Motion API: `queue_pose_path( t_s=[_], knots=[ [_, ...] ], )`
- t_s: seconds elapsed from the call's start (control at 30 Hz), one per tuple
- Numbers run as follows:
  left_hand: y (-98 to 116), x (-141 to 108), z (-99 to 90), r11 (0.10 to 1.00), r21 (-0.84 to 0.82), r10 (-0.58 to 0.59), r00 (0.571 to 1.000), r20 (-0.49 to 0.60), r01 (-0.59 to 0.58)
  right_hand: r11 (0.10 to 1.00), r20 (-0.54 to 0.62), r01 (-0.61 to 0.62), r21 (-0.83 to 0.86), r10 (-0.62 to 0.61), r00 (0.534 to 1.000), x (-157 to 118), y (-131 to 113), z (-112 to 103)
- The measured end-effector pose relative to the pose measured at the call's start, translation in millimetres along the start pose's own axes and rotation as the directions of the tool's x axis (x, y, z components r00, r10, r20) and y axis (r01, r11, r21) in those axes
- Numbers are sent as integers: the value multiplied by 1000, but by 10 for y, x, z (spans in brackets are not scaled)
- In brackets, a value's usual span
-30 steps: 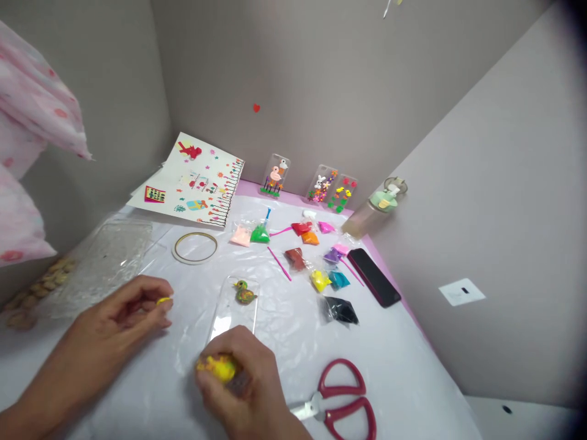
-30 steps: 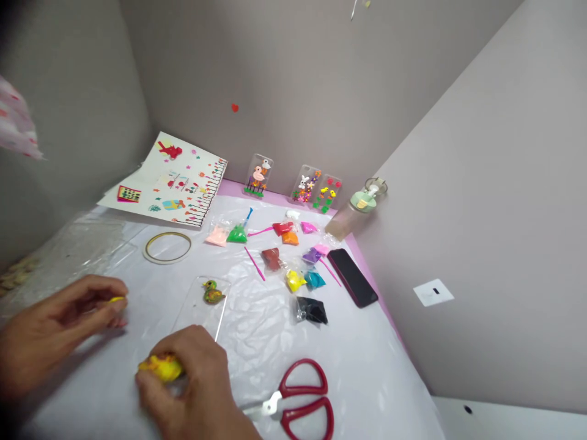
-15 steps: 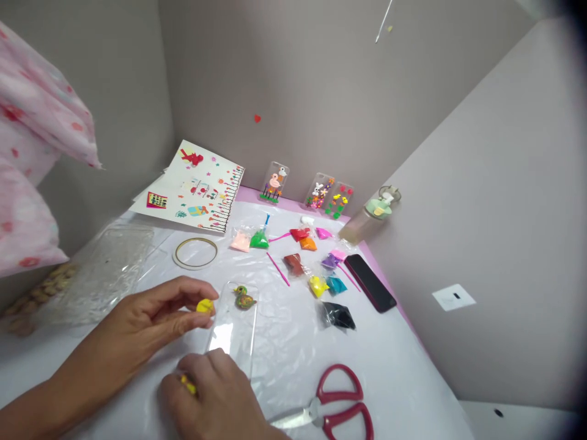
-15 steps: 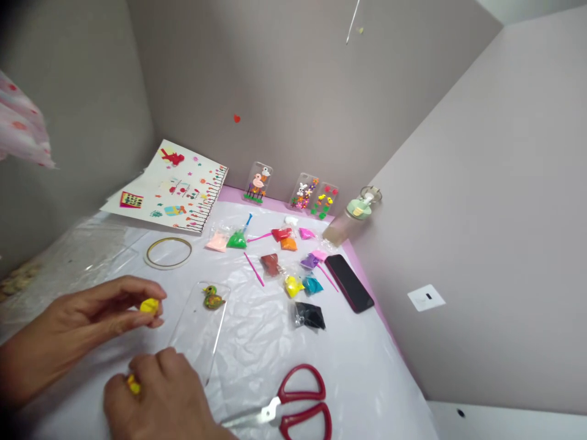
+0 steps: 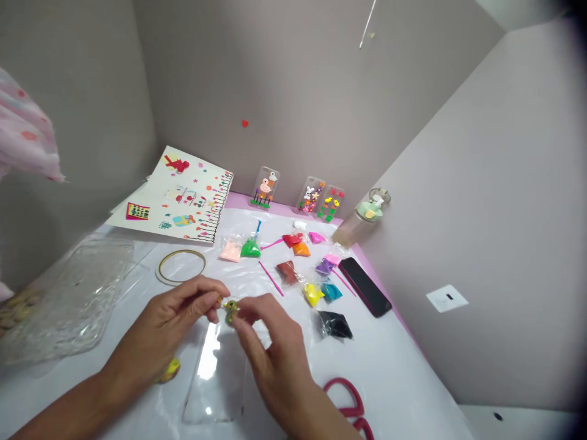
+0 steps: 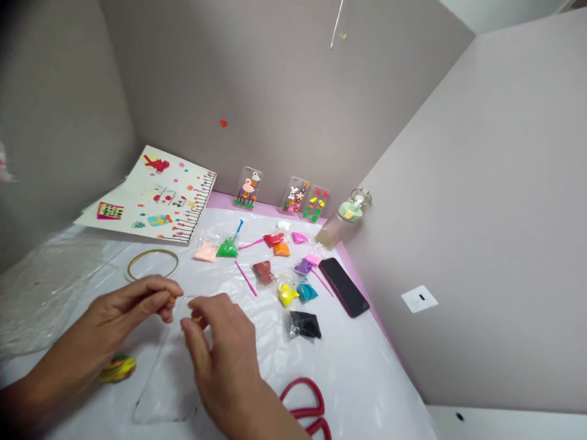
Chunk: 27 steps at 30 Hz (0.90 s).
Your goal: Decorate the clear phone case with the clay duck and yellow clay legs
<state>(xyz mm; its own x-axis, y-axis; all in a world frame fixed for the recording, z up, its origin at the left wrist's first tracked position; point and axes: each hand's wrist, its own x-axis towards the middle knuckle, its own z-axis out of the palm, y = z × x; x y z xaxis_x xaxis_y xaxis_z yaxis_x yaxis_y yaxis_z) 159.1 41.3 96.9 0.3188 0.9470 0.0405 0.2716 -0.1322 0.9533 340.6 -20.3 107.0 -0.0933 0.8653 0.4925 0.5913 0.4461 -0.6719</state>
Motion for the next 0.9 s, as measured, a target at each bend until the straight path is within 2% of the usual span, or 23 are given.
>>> queue_pose_path(
  t_s=[0.03, 0.1, 0.2, 0.37, 0.5, 0.67, 0.77, 0.9],
  knots=[
    [-16, -7, 34, 999, -50, -8, 999, 41, 10, 997, -51, -47, 69, 50, 997, 7, 36, -37],
    [-25, -25, 98, 988, -147, -36, 992, 119, 53, 986, -101, -44, 162, 61, 993, 0, 91, -50],
    [-22, -57, 163, 978, -189, -58, 982, 180, 93, 982, -74, 0, 188, 14, 997, -32, 112, -15],
    [-46, -101, 184, 986, -144, -63, 984, 166, 88, 982, 46, 31, 188, -40, 998, -52, 85, -27],
    [-69, -121, 189, 994, -110, -7, 987, 162, 26, 985, -14, 52, 167, -51, 999, -55, 94, -39],
    [-78, -124, 206, 972, -233, 15, 994, 111, 11, 976, -68, -15, 218, 31, 997, -46, 93, -26],
    [-79, -120, 199, 960, -280, 32, 989, 144, 10, 964, -57, -56, 258, 73, 996, -42, 89, -24],
    [-100, -128, 172, 965, -262, 17, 982, 189, 34, 963, -21, -59, 264, 67, 998, -43, 82, -27]
  ],
)
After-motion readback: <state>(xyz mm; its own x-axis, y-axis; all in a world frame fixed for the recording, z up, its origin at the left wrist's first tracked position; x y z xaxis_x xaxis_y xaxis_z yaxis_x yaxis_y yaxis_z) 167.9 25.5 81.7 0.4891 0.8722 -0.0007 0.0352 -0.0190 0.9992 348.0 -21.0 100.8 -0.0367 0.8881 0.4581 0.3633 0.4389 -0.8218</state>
